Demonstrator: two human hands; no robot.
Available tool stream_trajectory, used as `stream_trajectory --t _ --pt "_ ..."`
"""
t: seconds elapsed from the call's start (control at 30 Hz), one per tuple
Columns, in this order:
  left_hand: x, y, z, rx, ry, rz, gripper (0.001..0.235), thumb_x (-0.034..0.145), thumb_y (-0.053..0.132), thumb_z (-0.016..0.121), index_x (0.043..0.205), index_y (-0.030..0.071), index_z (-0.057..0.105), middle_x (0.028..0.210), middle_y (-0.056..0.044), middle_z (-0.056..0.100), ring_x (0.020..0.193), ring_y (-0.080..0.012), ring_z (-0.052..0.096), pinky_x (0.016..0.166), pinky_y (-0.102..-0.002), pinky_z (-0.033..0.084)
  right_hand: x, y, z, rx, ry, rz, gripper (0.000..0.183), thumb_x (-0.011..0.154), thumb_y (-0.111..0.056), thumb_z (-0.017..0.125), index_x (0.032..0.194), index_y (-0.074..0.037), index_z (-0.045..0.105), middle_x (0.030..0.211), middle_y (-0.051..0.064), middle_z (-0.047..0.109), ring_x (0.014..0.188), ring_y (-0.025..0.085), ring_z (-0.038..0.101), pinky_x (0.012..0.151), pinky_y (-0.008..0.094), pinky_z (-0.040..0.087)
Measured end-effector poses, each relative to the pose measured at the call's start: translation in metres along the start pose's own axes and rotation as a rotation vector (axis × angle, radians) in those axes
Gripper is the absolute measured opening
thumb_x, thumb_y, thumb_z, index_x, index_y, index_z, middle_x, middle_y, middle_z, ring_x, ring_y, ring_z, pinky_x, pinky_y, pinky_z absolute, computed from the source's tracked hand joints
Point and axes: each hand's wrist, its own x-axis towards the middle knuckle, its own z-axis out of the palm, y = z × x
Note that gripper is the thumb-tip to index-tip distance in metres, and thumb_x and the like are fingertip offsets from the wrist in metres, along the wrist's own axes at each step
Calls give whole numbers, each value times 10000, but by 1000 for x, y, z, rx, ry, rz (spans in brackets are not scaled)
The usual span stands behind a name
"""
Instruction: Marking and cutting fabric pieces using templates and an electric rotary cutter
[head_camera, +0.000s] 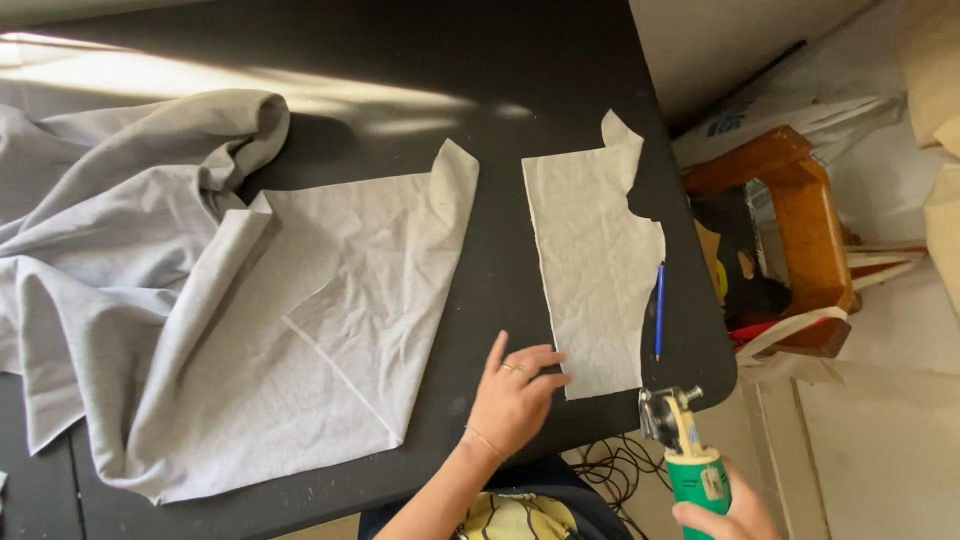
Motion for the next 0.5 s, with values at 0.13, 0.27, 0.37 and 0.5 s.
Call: stream_trajectory --t 0.13,0.27,0.37,0.5 --pt "1 13 47 -50 -157 114 144 822 72 491 917 91 598 1101 -46 529 1102 -247 482 985 -593 197 7 21 1 199 -139 227 485 668 29 732 1076 -57 485 767 224 517 689 375 537 679 414 367" --pt "4 18 61 81 -229 173 237 812 163 549 1048 142 532 1186 -72 482 1177 -225 411 970 -603 218 -25 -23 4 -157 -35 81 461 611 -253 685 1046 -162 559 930 107 641 850 265 592 780 331 398" --pt "7 20 60 105 -237 169 235 815 183 546 1048 163 516 1185 -83 475 1178 -232 403 964 -589 242 -30 -41 2 -262 -11 -2 506 596 -334 663 1073 -203 558 956 61 682 887 230 614 813 303 407" --pt "8 20 57 108 -240 163 240 794 174 569 1025 189 509 1188 -74 467 1174 -223 406 974 -568 250 -27 -51 0 -287 -45 -34 481 622 -324 646 1080 -209 555 888 55 683 822 221 630 768 292 425"
